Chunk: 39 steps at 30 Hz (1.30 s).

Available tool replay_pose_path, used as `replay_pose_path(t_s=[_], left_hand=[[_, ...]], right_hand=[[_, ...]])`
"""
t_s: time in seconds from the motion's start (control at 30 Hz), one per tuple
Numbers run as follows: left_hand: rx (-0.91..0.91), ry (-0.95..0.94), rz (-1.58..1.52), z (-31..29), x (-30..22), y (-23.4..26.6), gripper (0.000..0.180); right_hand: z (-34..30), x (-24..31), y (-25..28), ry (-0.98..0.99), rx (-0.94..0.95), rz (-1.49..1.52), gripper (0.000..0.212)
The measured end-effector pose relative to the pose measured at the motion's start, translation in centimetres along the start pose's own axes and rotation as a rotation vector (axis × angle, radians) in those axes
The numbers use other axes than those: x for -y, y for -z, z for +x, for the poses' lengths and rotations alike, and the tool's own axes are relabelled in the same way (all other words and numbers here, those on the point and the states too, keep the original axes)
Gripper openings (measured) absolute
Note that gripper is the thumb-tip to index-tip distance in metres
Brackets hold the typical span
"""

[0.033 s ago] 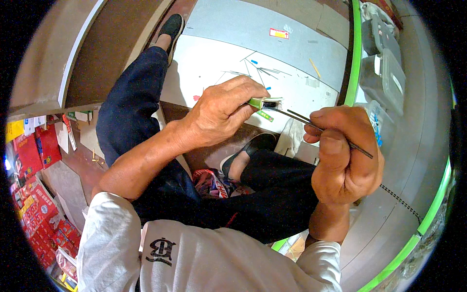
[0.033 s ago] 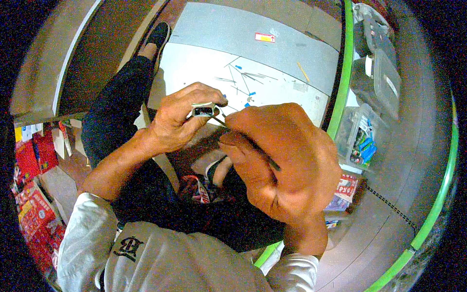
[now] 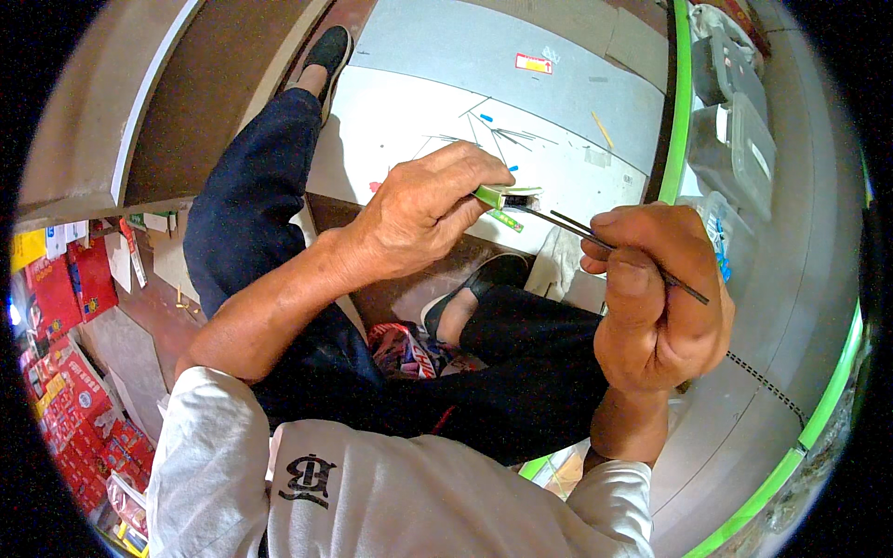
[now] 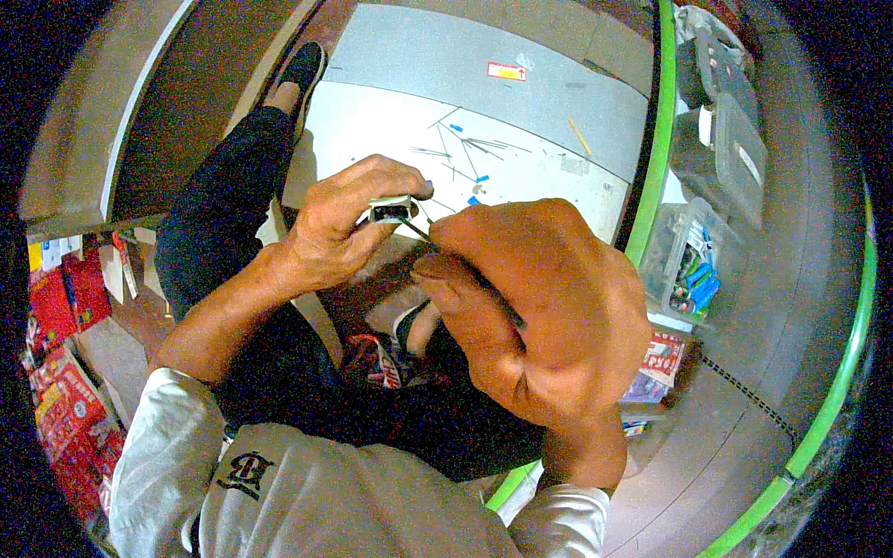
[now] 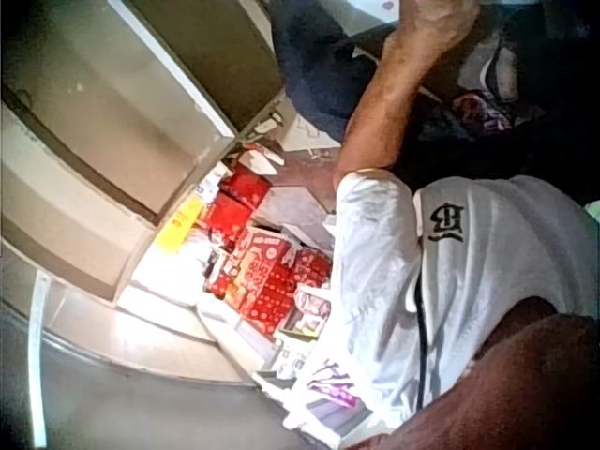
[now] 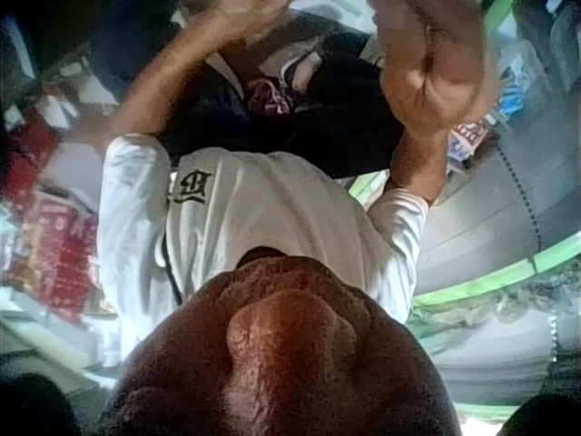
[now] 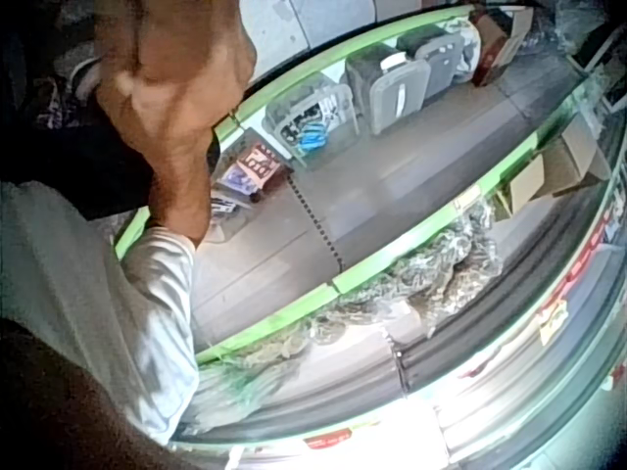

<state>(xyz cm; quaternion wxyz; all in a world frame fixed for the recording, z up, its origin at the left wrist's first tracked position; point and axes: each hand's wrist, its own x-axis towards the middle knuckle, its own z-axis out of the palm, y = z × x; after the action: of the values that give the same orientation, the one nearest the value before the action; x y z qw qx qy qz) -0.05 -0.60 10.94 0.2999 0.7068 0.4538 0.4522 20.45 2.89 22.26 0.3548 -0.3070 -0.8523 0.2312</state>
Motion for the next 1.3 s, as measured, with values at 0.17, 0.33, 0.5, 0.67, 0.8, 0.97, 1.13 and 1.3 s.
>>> replay_pose_path(t_s=[0.17, 0.33, 0.5, 0.67, 0.8, 0.97, 1.13, 1.3], left_hand=[[-0.006, -0.009, 0.052, 0.2, 0.0, 0.2, 0.032], [-0.006, -0.027, 0.069, 0.4, 0.1, 0.1, 0.031], [0.004, -0.049, 0.068, 0.4, 0.1, -0.1, 0.028], [0.000, 0.094, 0.052, 0.2, 0.2, -0.1, 0.020], [-0.027, 0.303, 0.134, 0.2, 0.9, 0.8, 0.016], [-0.143, 0.474, 0.005, 1.0, 2.0, 1.9, 0.020], [-0.208, 0.526, -0.141, 1.6, 2.0, 2.8, 0.022], [-0.252, 0.523, -0.168, 1.2, 1.5, 4.1, 0.023]], right_hand=[[-0.2, 0.1, -0.1, -0.066, -0.048, -0.042, 0.019], [-0.2, -0.1, -0.2, -0.027, -0.060, -0.058, 0.017], [-0.2, -0.1, -0.2, -0.078, -0.064, -0.069, 0.013], [-0.3, -0.2, -0.6, -0.258, -0.189, -0.043, 0.011], [0.1, -1.9, -0.8, -0.572, -0.407, 0.304, 0.014], [0.8, -8.9, -4.3, -0.759, -0.025, 0.349, 0.025], [0.8, -18.9, -10.6, -1.116, 0.196, 0.415, 0.020], [-1.8, -26.6, -17.2, -1.283, 0.059, 0.485, 0.015]])
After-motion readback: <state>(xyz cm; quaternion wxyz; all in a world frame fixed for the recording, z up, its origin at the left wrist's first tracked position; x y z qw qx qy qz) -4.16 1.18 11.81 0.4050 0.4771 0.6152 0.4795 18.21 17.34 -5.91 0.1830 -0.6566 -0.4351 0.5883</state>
